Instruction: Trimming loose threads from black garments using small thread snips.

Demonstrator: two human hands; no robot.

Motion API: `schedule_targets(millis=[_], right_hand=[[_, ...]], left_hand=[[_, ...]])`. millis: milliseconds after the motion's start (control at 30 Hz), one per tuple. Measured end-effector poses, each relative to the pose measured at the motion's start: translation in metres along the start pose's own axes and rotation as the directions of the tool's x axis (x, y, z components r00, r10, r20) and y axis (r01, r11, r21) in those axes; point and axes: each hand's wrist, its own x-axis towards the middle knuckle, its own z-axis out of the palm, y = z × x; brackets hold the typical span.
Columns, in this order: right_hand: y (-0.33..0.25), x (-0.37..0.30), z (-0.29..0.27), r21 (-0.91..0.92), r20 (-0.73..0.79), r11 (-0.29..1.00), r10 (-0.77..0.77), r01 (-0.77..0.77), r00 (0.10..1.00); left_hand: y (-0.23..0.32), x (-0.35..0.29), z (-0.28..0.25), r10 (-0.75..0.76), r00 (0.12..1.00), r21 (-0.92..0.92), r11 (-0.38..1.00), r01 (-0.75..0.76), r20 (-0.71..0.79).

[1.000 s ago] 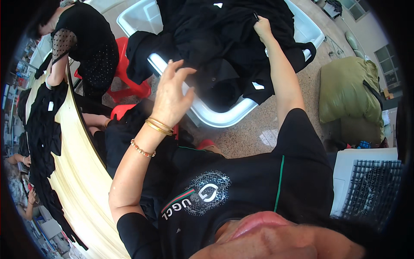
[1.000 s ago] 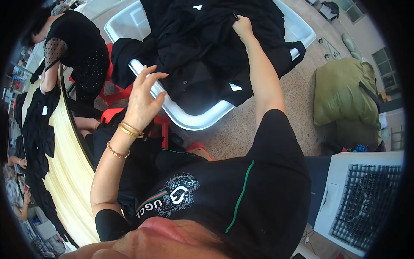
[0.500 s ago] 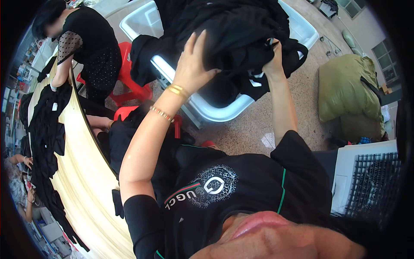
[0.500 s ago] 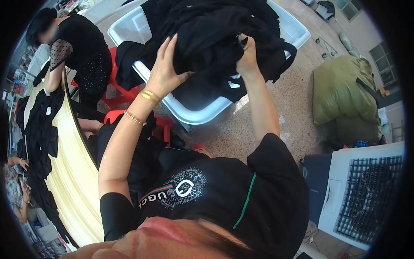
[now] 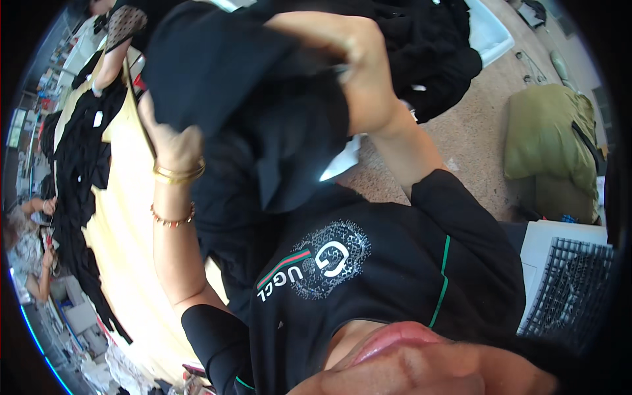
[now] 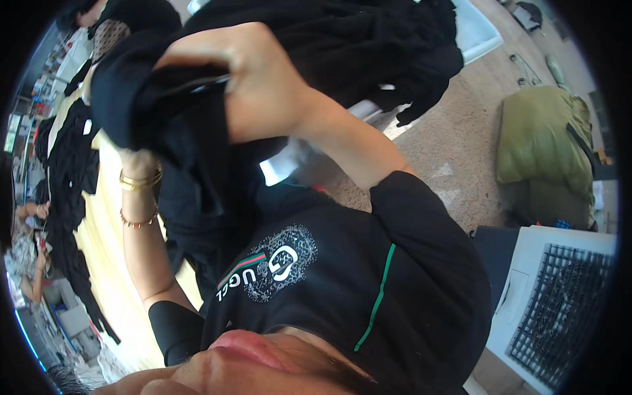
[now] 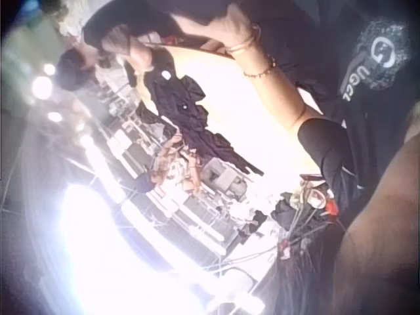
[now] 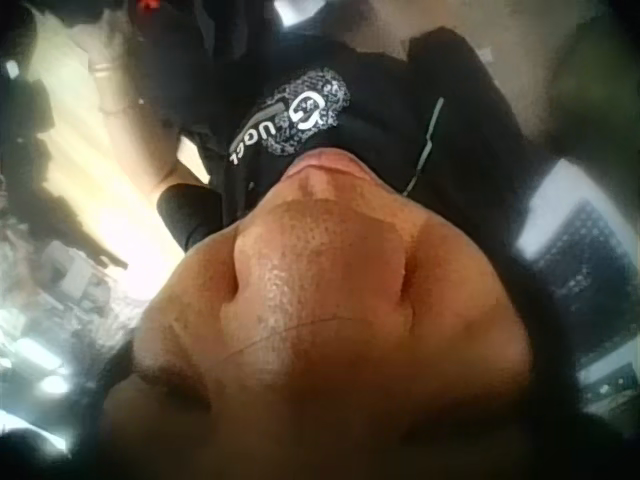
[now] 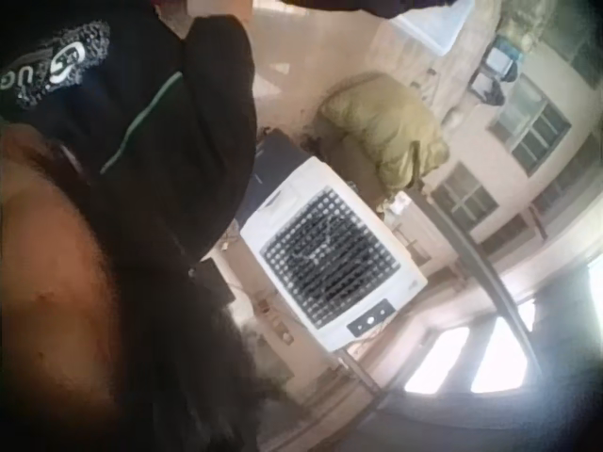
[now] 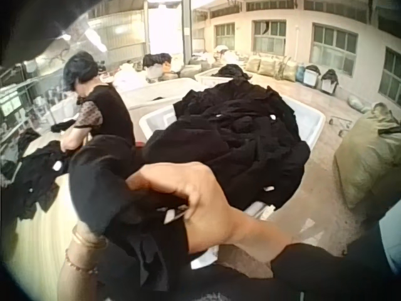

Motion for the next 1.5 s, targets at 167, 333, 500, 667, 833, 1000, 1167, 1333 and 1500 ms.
schedule_targets(millis=[167, 333, 500, 667, 833, 1000, 1167, 1333, 1500], right_hand=[[-0.012, -0.003, 0.083, 0.429, 0.132, 0.902, -0.015, -0.043, 0.991], [-0.036, -0.034, 0.168, 0.640, 0.245, 0.753, -0.011, -0.153, 0.970], [-0.054, -0.063, 0.228, 0.583, 0.476, 0.745, 0.008, -0.323, 0.879], [-0.041, -0.106, 0.251, 0.448, 0.791, 0.797, -0.143, -0.405, 0.595], [0.004, -0.129, 0.208, 0.355, 0.832, 0.808, -0.045, -0.470, 0.552], [0.060, -0.140, 0.139, 0.236, 0.764, 0.596, 0.374, -0.767, 0.526], [0.119, -0.182, 0.133, 0.111, 0.538, 0.383, 0.753, -0.917, 0.379], [0.107, -0.190, 0.150, 0.061, 0.515, 0.349, 0.792, -0.935, 0.329], [0.059, -0.147, 0.145, 0.383, 0.560, 0.502, 0.541, -0.775, 0.627]], left_hand=[[0.052, -0.068, -0.086, 0.054, 0.989, 0.477, 0.872, -0.113, 0.134], [0.110, -0.139, -0.115, -0.088, 0.996, 0.596, 0.798, 0.085, -0.024], [0.143, -0.181, -0.103, -0.206, 0.962, 0.654, 0.705, 0.273, -0.179], [0.136, -0.202, -0.107, -0.306, 0.894, 0.647, 0.617, 0.448, -0.327], [0.105, -0.222, -0.163, -0.345, 0.783, 0.590, 0.519, 0.618, -0.517], [0.086, -0.242, -0.212, -0.336, 0.666, 0.508, 0.449, 0.735, -0.666], [0.116, -0.266, -0.268, -0.313, 0.553, 0.423, 0.397, 0.815, -0.772], [0.130, -0.261, -0.291, -0.288, 0.496, 0.368, 0.400, 0.840, -0.819], [0.142, -0.160, -0.178, -0.063, 0.823, 0.581, 0.678, 0.450, -0.564]])
